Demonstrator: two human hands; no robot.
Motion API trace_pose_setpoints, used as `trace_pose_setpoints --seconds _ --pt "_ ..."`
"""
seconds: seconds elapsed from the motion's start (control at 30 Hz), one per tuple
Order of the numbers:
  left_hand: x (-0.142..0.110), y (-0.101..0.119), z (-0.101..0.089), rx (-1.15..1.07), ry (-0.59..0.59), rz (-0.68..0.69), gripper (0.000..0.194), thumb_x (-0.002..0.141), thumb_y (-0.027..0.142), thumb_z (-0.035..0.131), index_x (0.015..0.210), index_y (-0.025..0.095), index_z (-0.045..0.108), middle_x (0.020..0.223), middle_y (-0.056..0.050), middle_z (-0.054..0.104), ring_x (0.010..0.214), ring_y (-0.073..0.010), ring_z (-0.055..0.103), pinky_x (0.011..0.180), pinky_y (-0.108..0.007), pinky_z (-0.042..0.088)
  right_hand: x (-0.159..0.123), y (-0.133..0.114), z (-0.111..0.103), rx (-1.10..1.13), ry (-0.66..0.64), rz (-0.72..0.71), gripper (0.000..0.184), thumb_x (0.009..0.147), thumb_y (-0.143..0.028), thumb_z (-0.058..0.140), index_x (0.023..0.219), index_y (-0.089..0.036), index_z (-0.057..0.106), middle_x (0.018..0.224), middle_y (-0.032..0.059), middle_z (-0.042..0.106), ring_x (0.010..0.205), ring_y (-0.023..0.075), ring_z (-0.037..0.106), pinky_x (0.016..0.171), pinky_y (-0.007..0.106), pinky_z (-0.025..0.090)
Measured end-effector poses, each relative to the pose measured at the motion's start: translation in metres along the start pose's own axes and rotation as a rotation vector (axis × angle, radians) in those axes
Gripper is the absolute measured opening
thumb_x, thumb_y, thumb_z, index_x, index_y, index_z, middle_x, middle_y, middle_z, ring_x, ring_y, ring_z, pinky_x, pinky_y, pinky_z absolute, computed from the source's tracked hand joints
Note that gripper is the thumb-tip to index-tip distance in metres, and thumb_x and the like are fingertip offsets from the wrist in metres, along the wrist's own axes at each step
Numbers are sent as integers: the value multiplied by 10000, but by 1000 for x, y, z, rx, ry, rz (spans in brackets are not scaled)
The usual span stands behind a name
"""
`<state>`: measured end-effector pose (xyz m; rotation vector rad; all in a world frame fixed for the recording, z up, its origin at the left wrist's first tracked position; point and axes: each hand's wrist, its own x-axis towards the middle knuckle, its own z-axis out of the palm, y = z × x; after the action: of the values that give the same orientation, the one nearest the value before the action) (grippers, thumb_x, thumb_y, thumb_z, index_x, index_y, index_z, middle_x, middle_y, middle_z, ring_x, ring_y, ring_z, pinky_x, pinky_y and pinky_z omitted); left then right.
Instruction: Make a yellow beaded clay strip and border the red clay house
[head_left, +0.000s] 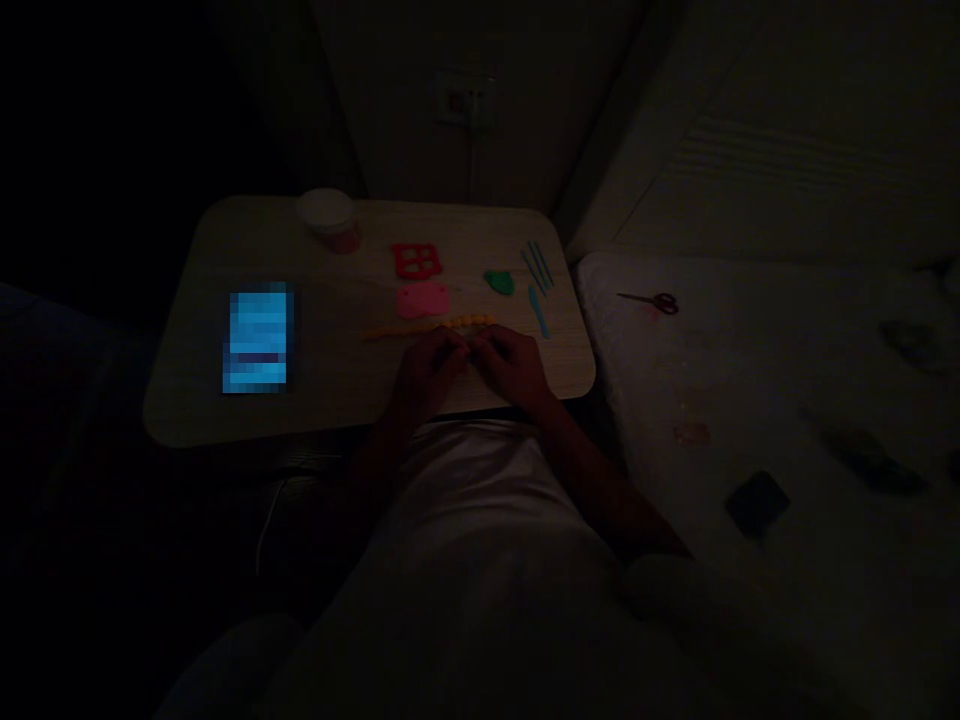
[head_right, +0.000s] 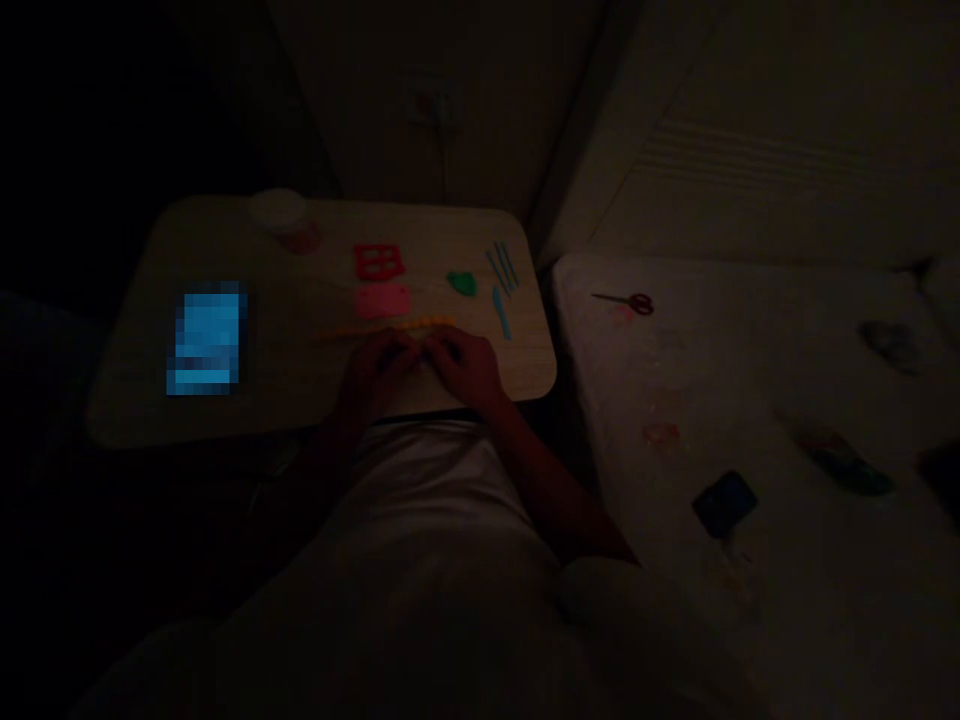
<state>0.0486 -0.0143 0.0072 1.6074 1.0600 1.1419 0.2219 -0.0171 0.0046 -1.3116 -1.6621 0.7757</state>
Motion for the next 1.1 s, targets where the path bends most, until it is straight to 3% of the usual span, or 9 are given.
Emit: trace_pose_setpoints --seconds 1.1 --pt "0 1 1 -34 -4 -38 181 875 383 612 831 207 606 696 19 629 656 -147 583 640 -266 450 0 2 1 -31 3 -13 317 952 -463 571 869 -201 730 752 25 711 685 174 619 639 275 450"
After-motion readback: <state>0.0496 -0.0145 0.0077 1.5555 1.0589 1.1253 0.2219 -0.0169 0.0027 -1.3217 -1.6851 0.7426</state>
